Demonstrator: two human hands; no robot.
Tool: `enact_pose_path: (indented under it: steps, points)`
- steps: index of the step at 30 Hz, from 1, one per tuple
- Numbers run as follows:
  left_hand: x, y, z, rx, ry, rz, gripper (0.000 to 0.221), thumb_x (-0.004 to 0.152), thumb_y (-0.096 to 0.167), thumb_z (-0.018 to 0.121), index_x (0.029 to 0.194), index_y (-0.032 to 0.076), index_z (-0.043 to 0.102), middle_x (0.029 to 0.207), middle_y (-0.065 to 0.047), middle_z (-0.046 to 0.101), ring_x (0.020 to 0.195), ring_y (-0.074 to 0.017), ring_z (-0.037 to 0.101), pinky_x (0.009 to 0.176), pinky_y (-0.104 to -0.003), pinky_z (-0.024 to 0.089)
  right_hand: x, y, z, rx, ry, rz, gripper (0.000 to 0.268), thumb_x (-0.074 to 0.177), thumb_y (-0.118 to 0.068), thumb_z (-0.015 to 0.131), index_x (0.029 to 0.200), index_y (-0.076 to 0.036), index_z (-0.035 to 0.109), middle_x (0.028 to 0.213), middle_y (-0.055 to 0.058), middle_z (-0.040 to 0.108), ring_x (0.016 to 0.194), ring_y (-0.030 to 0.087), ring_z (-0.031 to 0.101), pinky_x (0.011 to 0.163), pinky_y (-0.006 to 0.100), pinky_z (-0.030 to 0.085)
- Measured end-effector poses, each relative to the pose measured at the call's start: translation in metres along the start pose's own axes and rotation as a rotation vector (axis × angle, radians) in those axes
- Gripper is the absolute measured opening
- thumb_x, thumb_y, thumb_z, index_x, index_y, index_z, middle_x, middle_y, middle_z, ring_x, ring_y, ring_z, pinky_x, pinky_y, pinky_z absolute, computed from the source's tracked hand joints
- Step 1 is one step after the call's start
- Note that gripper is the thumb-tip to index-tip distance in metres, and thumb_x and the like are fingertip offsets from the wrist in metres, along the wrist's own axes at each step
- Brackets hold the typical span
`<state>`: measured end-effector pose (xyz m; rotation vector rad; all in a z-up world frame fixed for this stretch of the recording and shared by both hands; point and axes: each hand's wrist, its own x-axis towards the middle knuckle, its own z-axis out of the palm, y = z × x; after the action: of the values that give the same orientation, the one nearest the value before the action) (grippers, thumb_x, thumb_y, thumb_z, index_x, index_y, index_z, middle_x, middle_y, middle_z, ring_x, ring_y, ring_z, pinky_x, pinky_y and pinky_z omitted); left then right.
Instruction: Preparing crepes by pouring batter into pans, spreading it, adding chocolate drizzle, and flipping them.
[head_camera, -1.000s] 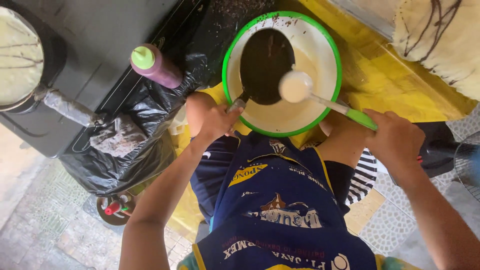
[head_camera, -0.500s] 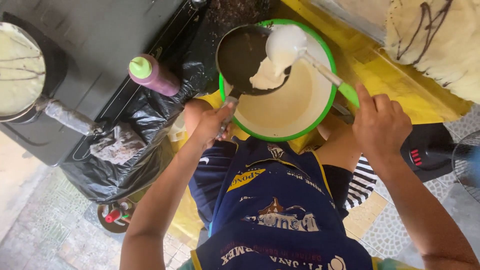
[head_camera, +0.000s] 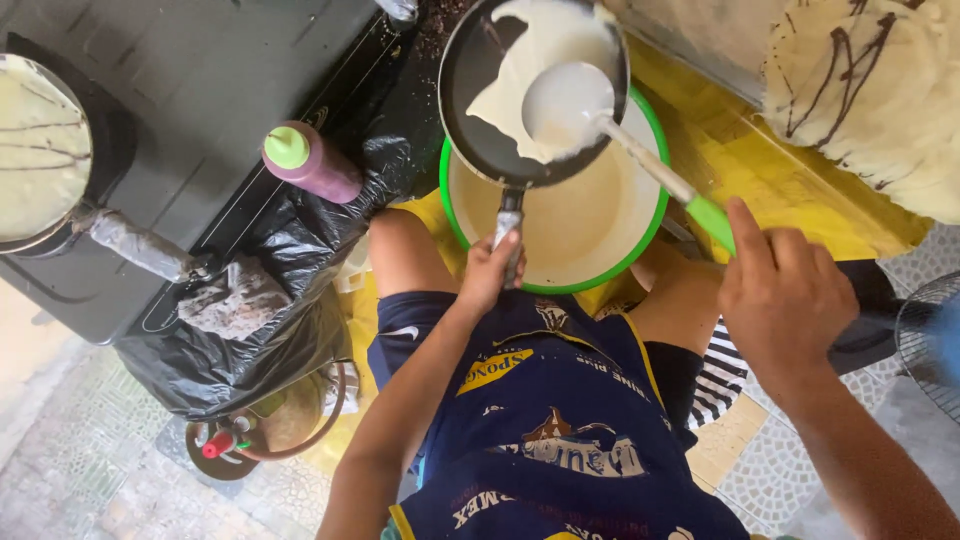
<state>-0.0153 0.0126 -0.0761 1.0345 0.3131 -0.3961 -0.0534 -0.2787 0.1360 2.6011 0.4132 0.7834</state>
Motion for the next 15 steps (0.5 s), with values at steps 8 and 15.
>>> enact_pose_path:
  steps: [8, 15]
  points:
    - [-0.008, 0.076, 0.027, 0.043, -0.190, -0.467, 0.047, 0.094, 0.056, 0.063, 0.082, 0.011, 0.059, 0.060, 0.000, 0.059, 0.040, -0.0086, 0.049, 0.034, -0.023, 0.036, -0.006, -0.027, 0.008, 0.032, -0.092, 0.052, 0.038, 0.104, -0.008, 0.071, 0.134, -0.029, 0.080, 0.080, -0.005, 0.053, 0.060, 0.016, 0.046, 0.050, 0.030, 0.030]
    - [-0.010, 0.114, 0.028, 0.491, -0.158, -0.641, 0.055, 0.089, 0.061, 0.063, 0.076, 0.007, 0.059, 0.056, -0.004, 0.057, 0.038, -0.0097, 0.049, 0.032, -0.023, 0.026, -0.026, -0.017, 0.046, 0.149, -0.366, 0.285, 0.062, 0.083, -0.018, 0.083, 0.143, -0.030, 0.075, 0.083, 0.000, 0.060, 0.063, 0.027, 0.062, 0.039, 0.042, 0.041]
